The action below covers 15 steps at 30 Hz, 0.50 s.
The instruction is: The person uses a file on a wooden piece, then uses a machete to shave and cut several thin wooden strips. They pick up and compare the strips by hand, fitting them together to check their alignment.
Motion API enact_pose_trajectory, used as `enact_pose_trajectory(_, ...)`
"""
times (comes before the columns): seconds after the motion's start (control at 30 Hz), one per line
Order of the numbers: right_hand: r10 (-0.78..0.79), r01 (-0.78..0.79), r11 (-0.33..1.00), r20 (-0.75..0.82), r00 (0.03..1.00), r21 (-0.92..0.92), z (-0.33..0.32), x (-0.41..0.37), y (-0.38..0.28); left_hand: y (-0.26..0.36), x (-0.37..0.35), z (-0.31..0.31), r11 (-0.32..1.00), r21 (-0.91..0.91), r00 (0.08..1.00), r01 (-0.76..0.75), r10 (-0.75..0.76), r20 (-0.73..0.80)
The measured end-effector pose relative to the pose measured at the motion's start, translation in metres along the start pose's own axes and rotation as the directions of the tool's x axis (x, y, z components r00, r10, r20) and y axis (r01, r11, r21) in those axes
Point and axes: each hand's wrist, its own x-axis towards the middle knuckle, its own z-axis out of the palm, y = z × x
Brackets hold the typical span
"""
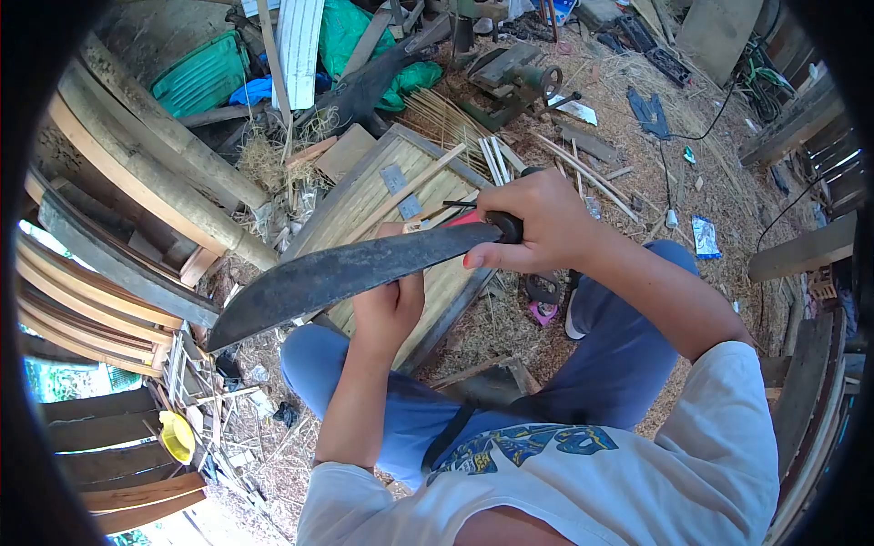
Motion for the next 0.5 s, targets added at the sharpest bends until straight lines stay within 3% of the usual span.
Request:
enact_pose_trajectory(0.1,0.005,-0.005,1.0,0.003,1.0,0.016,0.0,0.0,0.0,0.001,0.001,0.002,0.999,-0.05,1.0,0.002,-0.002,-0.006)
enact_pose_trajectory(0.4,0.007,-0.008,1.0,0.007,1.0,0.023,0.001,-0.001,0.002,0.009,0.005,0.005,0.993,0.058,0.992,-0.099,0.103,-0.074)
enact_pose_trajectory(0.5,-0.001,0.001,1.0,-0.001,1.0,0.023,0.002,0.0,0.002,-0.005,-0.001,0.002,0.968,0.222,0.986,-0.119,0.142,-0.088)
